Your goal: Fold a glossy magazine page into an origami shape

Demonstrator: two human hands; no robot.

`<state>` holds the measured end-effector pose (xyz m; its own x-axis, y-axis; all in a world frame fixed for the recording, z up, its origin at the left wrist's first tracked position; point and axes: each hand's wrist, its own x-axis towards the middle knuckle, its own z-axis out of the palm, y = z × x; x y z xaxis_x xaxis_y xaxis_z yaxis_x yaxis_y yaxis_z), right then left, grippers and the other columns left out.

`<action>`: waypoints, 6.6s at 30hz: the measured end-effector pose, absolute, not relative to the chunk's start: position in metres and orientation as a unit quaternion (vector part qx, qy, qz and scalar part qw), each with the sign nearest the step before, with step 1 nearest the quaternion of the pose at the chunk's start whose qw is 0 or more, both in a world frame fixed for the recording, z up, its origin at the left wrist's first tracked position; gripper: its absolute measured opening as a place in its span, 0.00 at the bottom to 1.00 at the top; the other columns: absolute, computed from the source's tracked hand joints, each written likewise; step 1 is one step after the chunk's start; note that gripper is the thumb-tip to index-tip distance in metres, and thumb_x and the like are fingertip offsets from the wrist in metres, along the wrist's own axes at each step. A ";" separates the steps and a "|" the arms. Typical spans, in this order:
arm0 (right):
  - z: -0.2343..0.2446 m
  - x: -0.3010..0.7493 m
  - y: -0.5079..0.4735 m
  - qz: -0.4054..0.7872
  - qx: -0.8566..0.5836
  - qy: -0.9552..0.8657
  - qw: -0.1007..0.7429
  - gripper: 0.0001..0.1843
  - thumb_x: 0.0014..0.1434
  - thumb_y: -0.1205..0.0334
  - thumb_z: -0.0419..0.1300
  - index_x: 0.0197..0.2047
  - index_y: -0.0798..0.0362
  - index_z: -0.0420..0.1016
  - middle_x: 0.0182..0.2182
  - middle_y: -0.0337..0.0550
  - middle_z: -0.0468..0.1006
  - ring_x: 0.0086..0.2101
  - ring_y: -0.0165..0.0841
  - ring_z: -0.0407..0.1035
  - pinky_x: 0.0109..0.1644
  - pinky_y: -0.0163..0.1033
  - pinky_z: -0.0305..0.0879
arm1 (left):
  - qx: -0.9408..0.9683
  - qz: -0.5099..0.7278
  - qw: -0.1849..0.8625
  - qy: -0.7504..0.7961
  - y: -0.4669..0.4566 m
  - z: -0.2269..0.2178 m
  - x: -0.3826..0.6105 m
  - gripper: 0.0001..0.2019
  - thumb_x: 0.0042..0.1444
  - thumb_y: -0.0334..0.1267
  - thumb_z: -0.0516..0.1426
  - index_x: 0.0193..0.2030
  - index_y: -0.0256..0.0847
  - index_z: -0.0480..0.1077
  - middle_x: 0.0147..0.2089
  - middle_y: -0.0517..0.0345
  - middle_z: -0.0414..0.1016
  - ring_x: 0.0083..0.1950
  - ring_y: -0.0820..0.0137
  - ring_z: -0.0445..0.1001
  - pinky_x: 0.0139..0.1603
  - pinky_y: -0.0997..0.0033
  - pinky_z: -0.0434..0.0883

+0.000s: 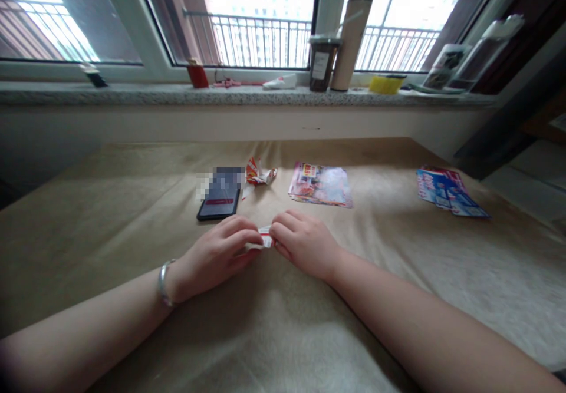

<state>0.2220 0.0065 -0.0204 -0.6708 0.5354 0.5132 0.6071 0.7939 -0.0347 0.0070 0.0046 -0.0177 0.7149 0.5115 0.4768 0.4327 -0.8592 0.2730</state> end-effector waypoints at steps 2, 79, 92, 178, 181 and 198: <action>-0.022 0.221 0.008 -0.052 -0.305 -0.914 0.263 0.05 0.60 0.66 0.52 0.33 0.54 0.67 0.34 0.45 0.74 0.35 0.34 0.64 0.38 0.36 0.62 | 0.924 0.273 0.074 0.258 0.005 -0.018 0.007 0.05 0.60 0.29 0.51 0.39 0.38 0.66 0.40 0.55 0.69 0.41 0.70 0.65 0.42 0.71 0.68; -0.019 0.209 -0.004 0.111 -0.403 -0.885 0.206 0.05 0.56 0.69 0.53 0.30 0.55 0.68 0.29 0.42 0.70 0.32 0.31 0.63 0.35 0.34 0.59 | 0.955 0.124 -0.017 0.270 -0.004 -0.005 0.004 0.08 0.62 0.29 0.48 0.40 0.36 0.69 0.35 0.54 0.73 0.36 0.68 0.72 0.36 0.69 0.73; -0.021 0.213 0.002 0.156 -0.435 -0.863 0.205 0.04 0.57 0.68 0.53 0.33 0.54 0.68 0.31 0.43 0.72 0.33 0.32 0.65 0.37 0.36 0.61 | 0.960 0.117 -0.025 0.252 -0.003 -0.006 0.001 0.12 0.62 0.28 0.49 0.50 0.37 0.67 0.42 0.52 0.75 0.40 0.68 0.73 0.40 0.67 0.75; -0.007 0.217 -0.006 -0.010 -0.382 -0.921 0.074 0.11 0.62 0.66 0.53 0.34 0.55 0.76 0.33 0.45 0.75 0.33 0.32 0.66 0.36 0.37 0.57 | 0.954 0.072 -0.002 0.292 -0.002 -0.001 0.007 0.09 0.63 0.34 0.50 0.38 0.37 0.71 0.39 0.53 0.69 0.38 0.69 0.66 0.40 0.69 0.68; -0.006 0.217 -0.008 -0.026 -0.383 -0.922 0.054 0.11 0.63 0.66 0.52 0.36 0.54 0.76 0.35 0.45 0.75 0.34 0.33 0.67 0.35 0.37 0.57 | 0.954 0.058 -0.018 0.294 -0.003 -0.001 0.008 0.09 0.63 0.34 0.49 0.41 0.37 0.70 0.38 0.53 0.69 0.37 0.69 0.65 0.38 0.68 0.68; -0.005 0.221 -0.009 -0.031 -0.375 -0.925 0.059 0.10 0.63 0.66 0.53 0.37 0.52 0.76 0.33 0.43 0.75 0.33 0.31 0.66 0.33 0.36 0.54 | 0.956 0.048 -0.019 0.289 -0.009 0.003 0.009 0.12 0.61 0.32 0.49 0.45 0.36 0.71 0.39 0.51 0.69 0.39 0.67 0.68 0.40 0.66 0.70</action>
<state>0.2211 -0.0086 -0.0048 -0.7116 0.6900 0.1323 0.6972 0.7167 0.0124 0.0093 -0.0085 0.0028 0.8286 0.5503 0.1033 0.5539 -0.8326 -0.0074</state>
